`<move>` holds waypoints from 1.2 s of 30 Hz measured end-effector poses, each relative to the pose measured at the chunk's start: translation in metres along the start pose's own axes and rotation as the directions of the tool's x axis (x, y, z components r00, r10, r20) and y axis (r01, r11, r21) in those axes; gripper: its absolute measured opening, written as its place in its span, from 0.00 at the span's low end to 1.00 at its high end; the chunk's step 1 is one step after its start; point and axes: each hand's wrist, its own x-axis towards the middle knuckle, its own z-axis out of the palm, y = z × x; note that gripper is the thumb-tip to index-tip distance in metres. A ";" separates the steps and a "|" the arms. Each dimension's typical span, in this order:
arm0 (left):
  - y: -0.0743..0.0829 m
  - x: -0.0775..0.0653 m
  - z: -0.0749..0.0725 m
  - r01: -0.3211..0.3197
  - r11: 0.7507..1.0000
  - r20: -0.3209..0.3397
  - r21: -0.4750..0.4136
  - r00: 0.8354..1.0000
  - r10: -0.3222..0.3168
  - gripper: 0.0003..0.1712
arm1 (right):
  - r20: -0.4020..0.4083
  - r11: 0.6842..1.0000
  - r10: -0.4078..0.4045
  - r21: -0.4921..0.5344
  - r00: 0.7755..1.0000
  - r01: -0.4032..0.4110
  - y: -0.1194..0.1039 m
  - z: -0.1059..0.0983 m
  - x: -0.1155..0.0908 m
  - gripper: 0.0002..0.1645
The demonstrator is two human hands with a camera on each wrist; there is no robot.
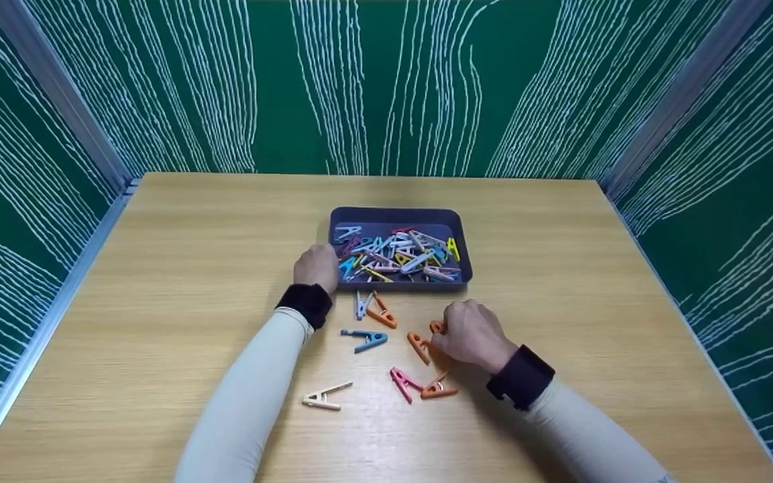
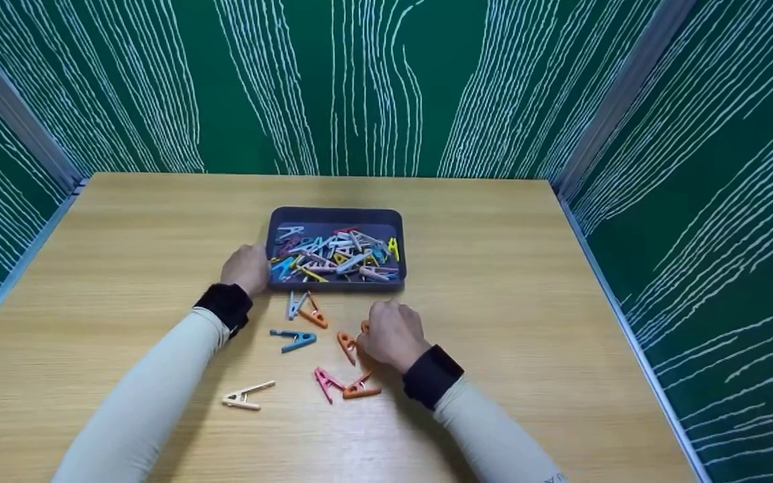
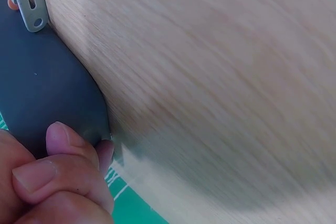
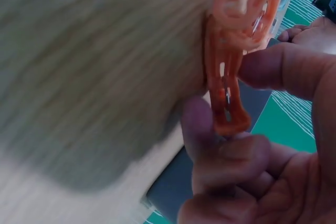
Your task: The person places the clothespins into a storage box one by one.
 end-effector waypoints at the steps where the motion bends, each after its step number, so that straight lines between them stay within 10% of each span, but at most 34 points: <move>1: 0.000 0.000 0.000 0.000 1.000 -0.003 -0.002 1.000 0.000 0.17 | -0.005 1.000 -0.012 0.012 1.000 0.012 0.000 0.000 0.000 0.17; 10: -0.001 0.001 0.001 -0.017 1.000 -0.005 0.020 1.000 0.017 0.16 | -0.180 0.983 -0.182 -0.002 0.967 0.184 0.004 0.001 -0.004 0.10; 27: 0.001 -0.001 -0.001 0.010 1.000 0.020 -0.010 1.000 -0.010 0.15 | 0.056 0.987 -0.162 0.017 0.985 0.161 -0.009 0.002 -0.014 0.15; 36: 0.000 -0.002 -0.002 -0.011 1.000 -0.001 0.005 1.000 0.011 0.17 | -0.126 0.975 -0.166 0.130 0.978 0.182 -0.003 -0.019 0.005 0.11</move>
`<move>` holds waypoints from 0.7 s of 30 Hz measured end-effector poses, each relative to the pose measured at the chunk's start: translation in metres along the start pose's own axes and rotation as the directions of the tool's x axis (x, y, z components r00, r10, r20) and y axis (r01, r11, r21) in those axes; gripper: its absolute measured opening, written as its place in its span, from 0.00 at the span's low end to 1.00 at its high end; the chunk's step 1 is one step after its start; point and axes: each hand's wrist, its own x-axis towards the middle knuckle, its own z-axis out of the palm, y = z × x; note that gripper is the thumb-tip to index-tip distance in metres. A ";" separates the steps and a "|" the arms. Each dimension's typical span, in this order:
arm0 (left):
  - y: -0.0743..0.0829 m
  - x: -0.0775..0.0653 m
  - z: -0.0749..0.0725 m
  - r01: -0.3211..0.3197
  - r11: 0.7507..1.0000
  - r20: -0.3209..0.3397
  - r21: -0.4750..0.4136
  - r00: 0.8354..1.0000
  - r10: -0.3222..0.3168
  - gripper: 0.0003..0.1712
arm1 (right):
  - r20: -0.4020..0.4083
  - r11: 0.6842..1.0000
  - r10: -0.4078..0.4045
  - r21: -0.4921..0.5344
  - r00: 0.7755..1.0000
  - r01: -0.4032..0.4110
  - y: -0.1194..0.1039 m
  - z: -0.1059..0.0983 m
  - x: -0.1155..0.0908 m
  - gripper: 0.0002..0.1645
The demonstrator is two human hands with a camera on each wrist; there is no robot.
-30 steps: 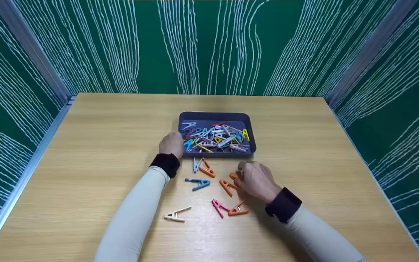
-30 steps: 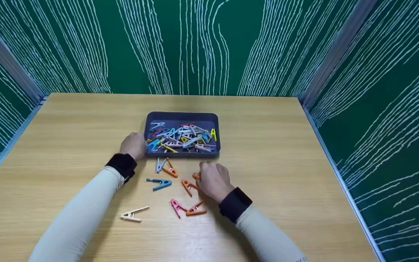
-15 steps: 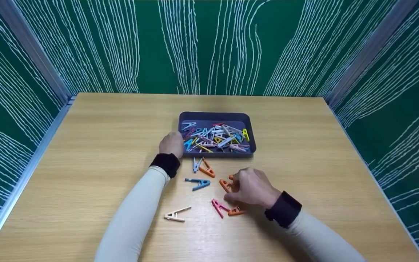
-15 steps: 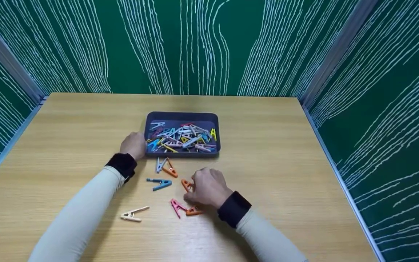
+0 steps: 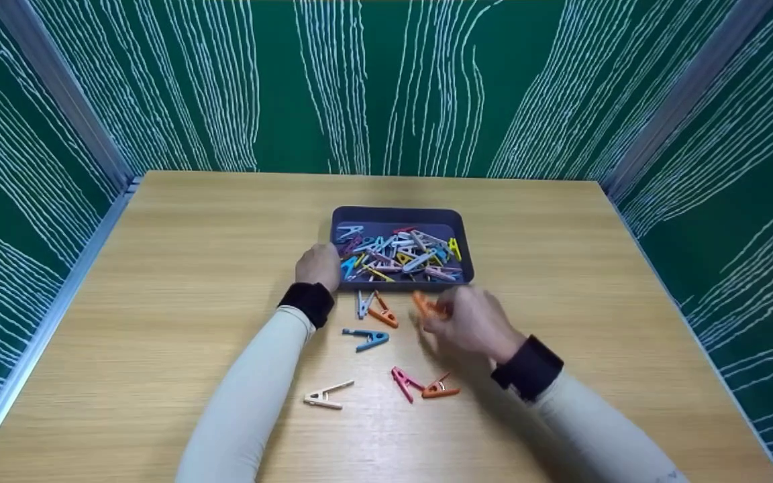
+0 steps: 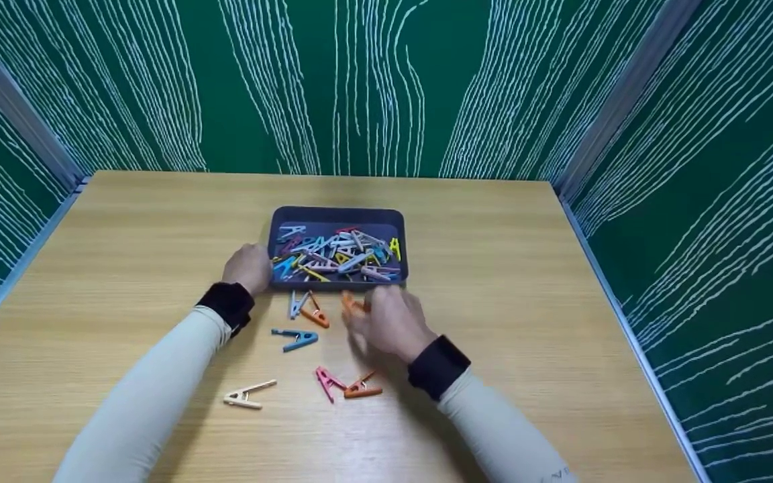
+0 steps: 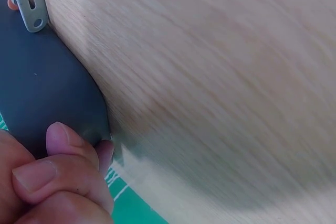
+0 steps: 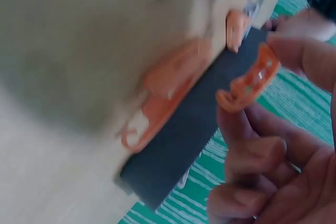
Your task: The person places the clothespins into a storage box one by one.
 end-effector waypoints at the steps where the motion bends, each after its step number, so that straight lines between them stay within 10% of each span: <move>1: 0.000 0.000 0.000 -0.001 1.000 0.000 0.004 1.000 0.001 0.18 | -0.024 1.000 0.013 0.014 1.000 -0.013 0.002 -0.003 0.004 0.11; 8: 0.001 0.002 0.002 0.006 1.000 0.015 0.007 1.000 -0.006 0.18 | -0.119 0.983 0.181 0.060 0.976 -0.175 0.013 -0.020 0.035 0.13; 21: 0.000 0.004 0.002 0.017 1.000 0.041 -0.002 0.999 -0.017 0.17 | -0.225 0.940 0.261 -0.164 0.939 -0.301 0.031 -0.027 0.093 0.19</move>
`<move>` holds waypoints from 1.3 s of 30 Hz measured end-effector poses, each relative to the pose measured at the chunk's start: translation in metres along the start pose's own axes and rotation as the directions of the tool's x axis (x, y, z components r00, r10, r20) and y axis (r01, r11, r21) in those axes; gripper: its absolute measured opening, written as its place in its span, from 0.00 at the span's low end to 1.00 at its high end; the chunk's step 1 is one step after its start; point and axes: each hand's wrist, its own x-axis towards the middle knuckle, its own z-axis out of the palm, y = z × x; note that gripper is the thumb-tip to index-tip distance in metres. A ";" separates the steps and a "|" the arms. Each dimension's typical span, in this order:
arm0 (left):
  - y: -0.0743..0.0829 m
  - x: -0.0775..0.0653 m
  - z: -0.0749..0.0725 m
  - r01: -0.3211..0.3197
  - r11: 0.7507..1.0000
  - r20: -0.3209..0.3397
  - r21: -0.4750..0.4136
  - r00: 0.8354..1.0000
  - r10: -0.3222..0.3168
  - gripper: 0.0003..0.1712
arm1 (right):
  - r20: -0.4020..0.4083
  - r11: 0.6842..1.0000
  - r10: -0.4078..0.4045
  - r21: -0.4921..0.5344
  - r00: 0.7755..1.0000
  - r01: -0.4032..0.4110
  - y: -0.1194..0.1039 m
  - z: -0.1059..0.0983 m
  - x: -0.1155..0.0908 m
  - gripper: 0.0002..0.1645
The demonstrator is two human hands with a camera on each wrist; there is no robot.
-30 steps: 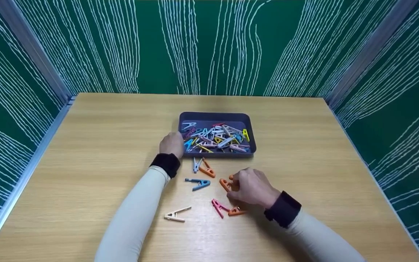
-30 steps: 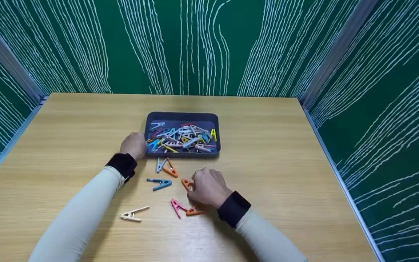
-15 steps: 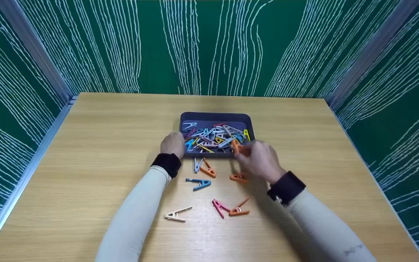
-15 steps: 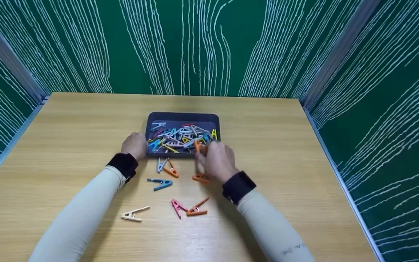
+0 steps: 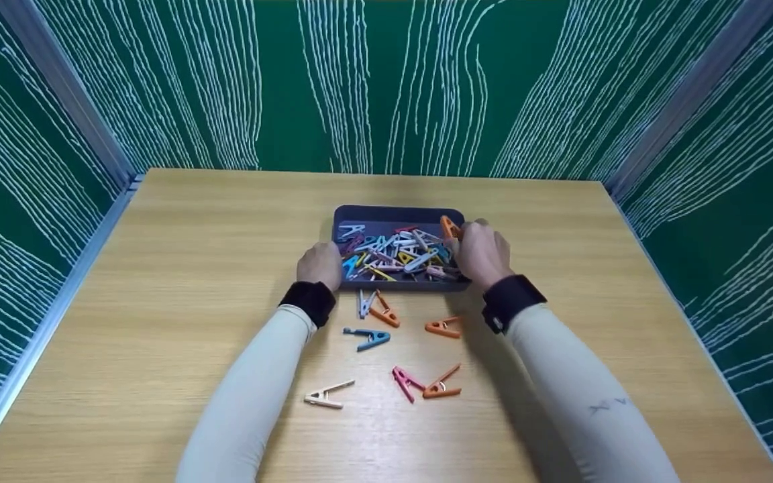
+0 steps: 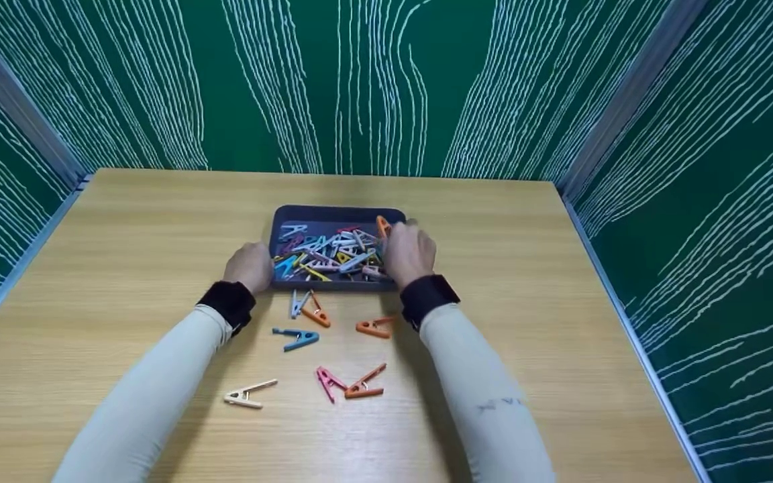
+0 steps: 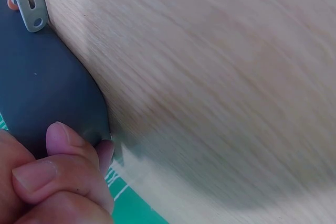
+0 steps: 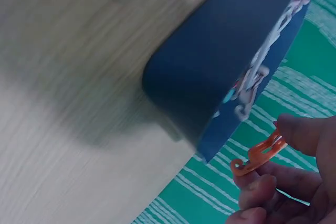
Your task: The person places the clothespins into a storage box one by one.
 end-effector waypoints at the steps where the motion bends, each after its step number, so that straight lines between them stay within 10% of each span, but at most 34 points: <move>1: 0.000 0.000 0.000 -0.003 1.000 -0.005 0.000 1.000 0.003 0.17 | -0.005 1.000 0.001 -0.002 1.000 -0.001 0.001 0.001 0.002 0.20; 18: 0.000 -0.003 0.003 -0.047 0.999 -0.043 0.027 0.998 0.048 0.16 | -0.022 0.997 -0.011 0.081 1.000 0.013 0.006 0.010 -0.022 0.29; 39: -0.002 -0.002 0.003 -0.029 0.999 -0.057 0.015 0.998 0.030 0.15 | -0.004 0.951 -0.232 0.207 0.973 0.228 0.018 0.006 -0.085 0.24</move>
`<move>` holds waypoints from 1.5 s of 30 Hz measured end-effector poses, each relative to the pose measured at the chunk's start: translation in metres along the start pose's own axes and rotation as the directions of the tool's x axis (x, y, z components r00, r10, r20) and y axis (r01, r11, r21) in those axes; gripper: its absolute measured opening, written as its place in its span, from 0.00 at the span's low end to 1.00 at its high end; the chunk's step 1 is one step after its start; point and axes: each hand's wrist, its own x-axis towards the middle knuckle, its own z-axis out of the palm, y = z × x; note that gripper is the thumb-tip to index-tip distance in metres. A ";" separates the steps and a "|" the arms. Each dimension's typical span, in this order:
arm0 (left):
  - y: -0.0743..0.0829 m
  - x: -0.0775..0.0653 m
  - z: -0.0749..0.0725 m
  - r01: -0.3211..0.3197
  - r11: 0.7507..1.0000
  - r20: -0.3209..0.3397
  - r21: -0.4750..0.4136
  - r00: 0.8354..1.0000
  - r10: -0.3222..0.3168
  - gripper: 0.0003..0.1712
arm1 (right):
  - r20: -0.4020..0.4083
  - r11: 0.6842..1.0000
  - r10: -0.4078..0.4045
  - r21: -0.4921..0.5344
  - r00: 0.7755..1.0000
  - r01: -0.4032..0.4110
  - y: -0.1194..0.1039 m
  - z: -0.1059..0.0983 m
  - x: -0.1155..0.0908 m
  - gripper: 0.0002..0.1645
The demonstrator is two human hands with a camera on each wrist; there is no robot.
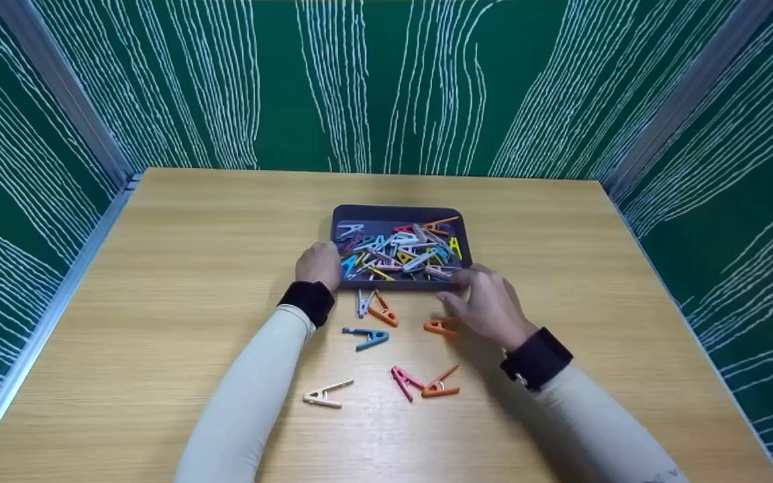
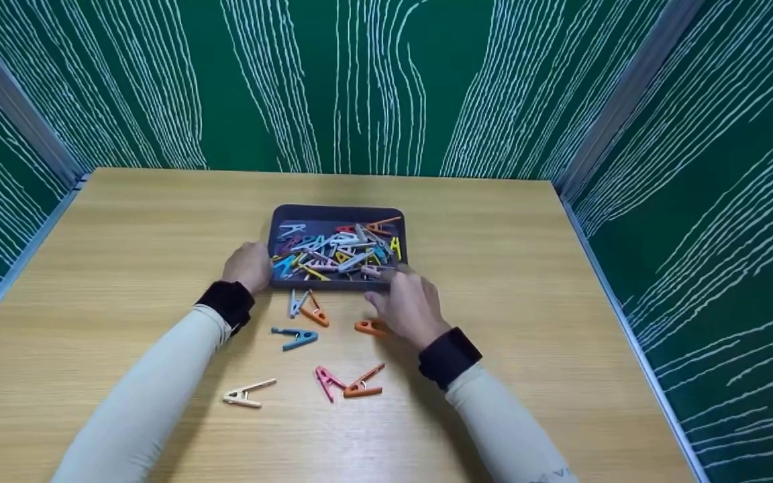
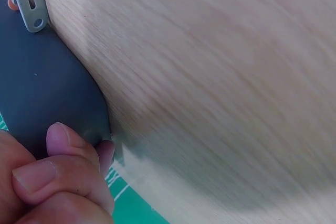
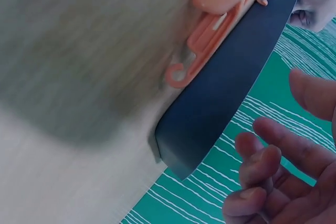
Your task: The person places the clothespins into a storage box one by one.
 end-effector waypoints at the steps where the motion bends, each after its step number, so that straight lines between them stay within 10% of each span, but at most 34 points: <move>1: 0.000 0.000 0.000 0.001 1.000 0.000 0.004 1.000 -0.001 0.15 | 0.005 1.000 -0.010 0.004 1.000 0.010 0.000 0.000 -0.003 0.24; 16: 0.002 0.001 -0.002 0.023 1.000 0.019 -0.006 1.000 -0.023 0.16 | 0.283 0.989 -0.072 -0.102 0.956 0.105 0.009 0.008 -0.024 0.24; 45: 0.002 0.002 0.000 0.021 1.000 0.019 -0.001 1.000 -0.021 0.15 | 0.248 0.997 -0.067 -0.023 0.966 0.075 -0.001 0.000 -0.015 0.15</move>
